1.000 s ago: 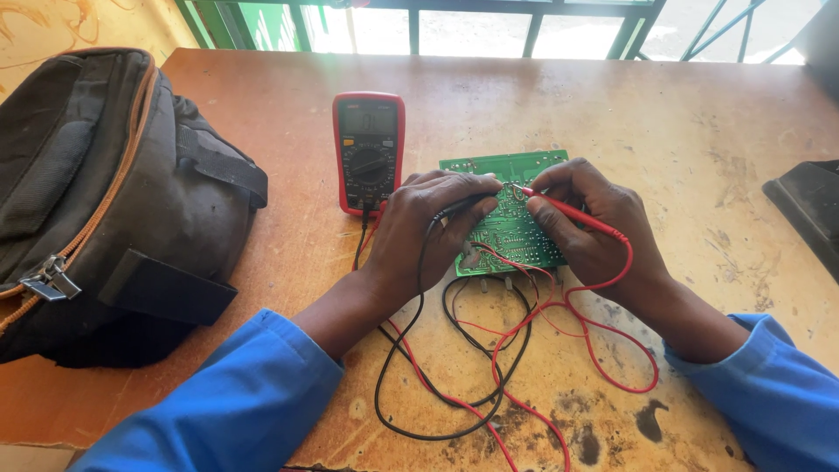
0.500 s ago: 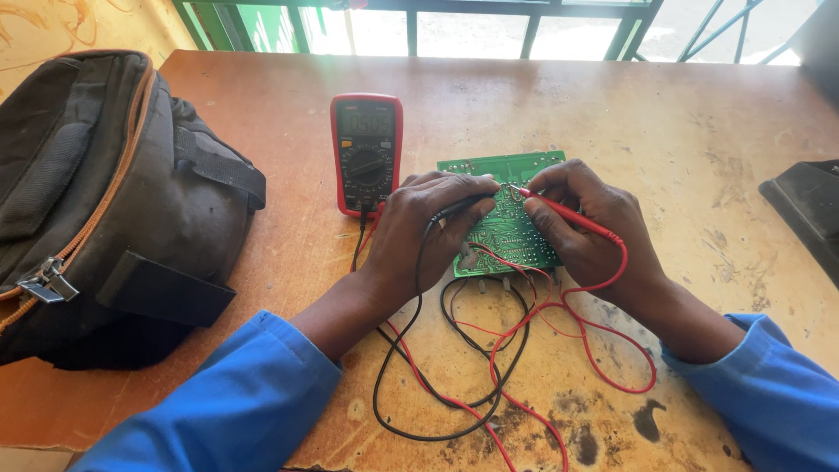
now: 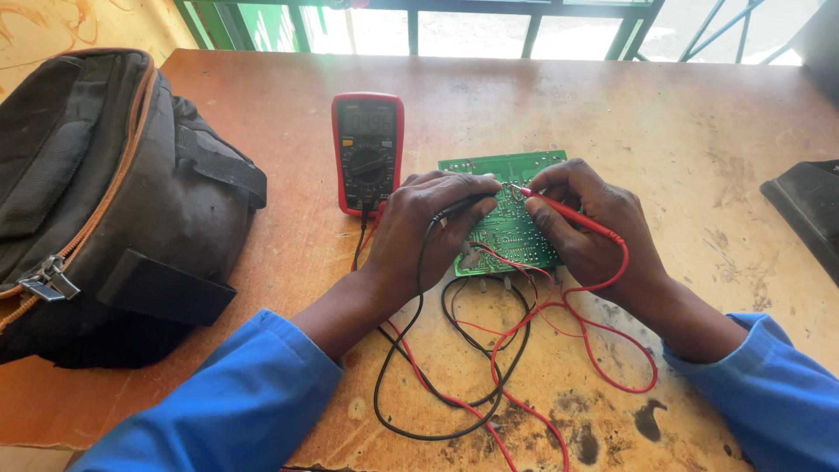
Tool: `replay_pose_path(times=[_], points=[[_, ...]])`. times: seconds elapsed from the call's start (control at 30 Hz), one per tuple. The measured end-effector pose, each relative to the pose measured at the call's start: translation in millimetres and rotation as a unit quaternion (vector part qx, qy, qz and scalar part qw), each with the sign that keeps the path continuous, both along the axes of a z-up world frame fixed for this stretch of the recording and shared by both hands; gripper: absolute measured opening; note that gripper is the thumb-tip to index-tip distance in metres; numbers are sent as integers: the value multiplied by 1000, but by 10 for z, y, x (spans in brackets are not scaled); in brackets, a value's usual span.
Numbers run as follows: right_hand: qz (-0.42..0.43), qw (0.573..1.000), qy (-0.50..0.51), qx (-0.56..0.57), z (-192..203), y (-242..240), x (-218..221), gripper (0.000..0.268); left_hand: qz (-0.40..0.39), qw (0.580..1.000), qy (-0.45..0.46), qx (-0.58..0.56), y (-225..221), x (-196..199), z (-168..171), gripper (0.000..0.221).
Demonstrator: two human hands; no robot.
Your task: Using a digital multimeter to test various points and components on a printed circuit board for diagnostics.
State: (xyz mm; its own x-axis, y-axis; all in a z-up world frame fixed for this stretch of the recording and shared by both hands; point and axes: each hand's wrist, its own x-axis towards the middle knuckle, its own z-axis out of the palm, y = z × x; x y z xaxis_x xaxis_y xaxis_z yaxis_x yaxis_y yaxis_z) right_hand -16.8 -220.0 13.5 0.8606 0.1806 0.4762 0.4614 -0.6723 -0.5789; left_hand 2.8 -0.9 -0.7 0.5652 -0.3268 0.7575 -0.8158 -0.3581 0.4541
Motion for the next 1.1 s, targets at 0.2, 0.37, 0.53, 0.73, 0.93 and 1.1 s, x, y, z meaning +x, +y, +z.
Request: replay_pose_path(times=[0.2,0.37,0.53,0.73,0.93,1.1], points=[[-2,1000,3,-7,10,0,-4,14,4,1000,-3,2,-4,2,-3,17],[-5,1000,3,-5,6,5,1,14,0,1000,0,-3,2,-14,10,19],[-2,1000,4,-2,5,-3,4,14,-2,1000,-5,-2,-4,-1,-2,19],[-24,992,10,124,-54,-55,2,10,10,1000,-2,-21,-23,-49,-13,17],[-49,990,13,133,-76,-82,28,9,8,1000,-17,-19,-32,-64,10,18],[-59,987,19,147,-56,-68,27,10,14,1000,-24,-15,-64,-69,19,19]])
